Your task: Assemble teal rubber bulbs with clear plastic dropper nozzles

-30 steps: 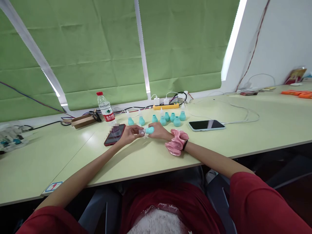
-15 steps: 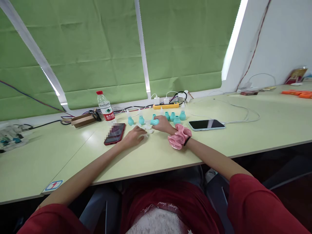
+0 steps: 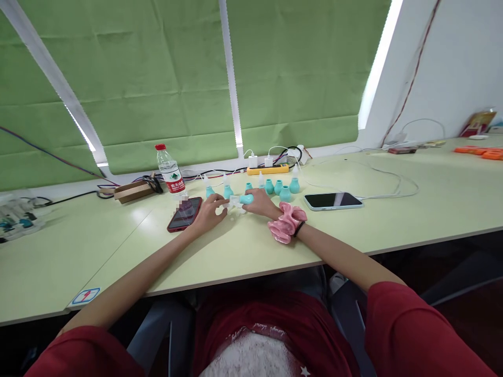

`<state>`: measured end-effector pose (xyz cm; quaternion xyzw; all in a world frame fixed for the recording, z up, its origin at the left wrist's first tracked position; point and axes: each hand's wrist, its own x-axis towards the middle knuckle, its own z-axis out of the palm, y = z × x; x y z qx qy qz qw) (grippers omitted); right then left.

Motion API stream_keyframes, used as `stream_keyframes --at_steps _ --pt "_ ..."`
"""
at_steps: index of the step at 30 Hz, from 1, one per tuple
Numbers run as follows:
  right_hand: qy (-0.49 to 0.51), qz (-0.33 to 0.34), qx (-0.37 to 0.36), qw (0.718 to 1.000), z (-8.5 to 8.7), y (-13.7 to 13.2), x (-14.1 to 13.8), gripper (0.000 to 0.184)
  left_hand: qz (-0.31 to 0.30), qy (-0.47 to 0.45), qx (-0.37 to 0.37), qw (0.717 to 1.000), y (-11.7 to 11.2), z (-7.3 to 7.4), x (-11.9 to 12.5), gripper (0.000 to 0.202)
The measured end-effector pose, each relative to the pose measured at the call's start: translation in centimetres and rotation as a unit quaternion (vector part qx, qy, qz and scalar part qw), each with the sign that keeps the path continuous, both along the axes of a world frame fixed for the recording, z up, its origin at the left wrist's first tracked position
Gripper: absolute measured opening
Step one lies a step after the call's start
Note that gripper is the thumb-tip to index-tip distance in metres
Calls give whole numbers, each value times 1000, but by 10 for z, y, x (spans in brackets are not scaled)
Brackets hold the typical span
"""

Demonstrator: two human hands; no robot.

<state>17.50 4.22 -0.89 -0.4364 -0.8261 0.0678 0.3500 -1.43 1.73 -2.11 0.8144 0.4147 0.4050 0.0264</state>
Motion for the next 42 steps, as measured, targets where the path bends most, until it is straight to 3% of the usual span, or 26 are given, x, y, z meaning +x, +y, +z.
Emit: stream_keyframes --at_steps 3,6,10,13,23,28,32,35,42 --pt "-15 -1 -2 1000 6 -6 0 15 2 -152 -53 987 -2 5 -2 17" --pt "-30 3 -1 1000 12 -15 0 11 -28 -293 -140 945 -3 11 -3 23" --pt "-43 -3 -11 999 15 -21 0 8 -98 -364 -270 886 -2 13 -4 39" --pt "-41 -6 -14 999 11 -17 -1 8 -125 -382 -325 856 -4 13 -6 41" --pt "2 10 32 999 -9 -1 -5 16 -106 -435 -323 834 -7 10 -2 35" --pt "4 7 18 1000 -11 -1 -7 16 -107 -433 -322 835 -3 5 -4 34" --pt "23 7 -32 999 -11 1 -10 16 -113 -446 -326 826 -2 2 -5 35" --pt "36 25 -108 993 -9 0 -9 12 -114 -443 -328 827 -3 4 -4 37" --pt "67 131 -349 926 1 -7 -3 9 -135 -409 -338 837 -7 12 -5 40"
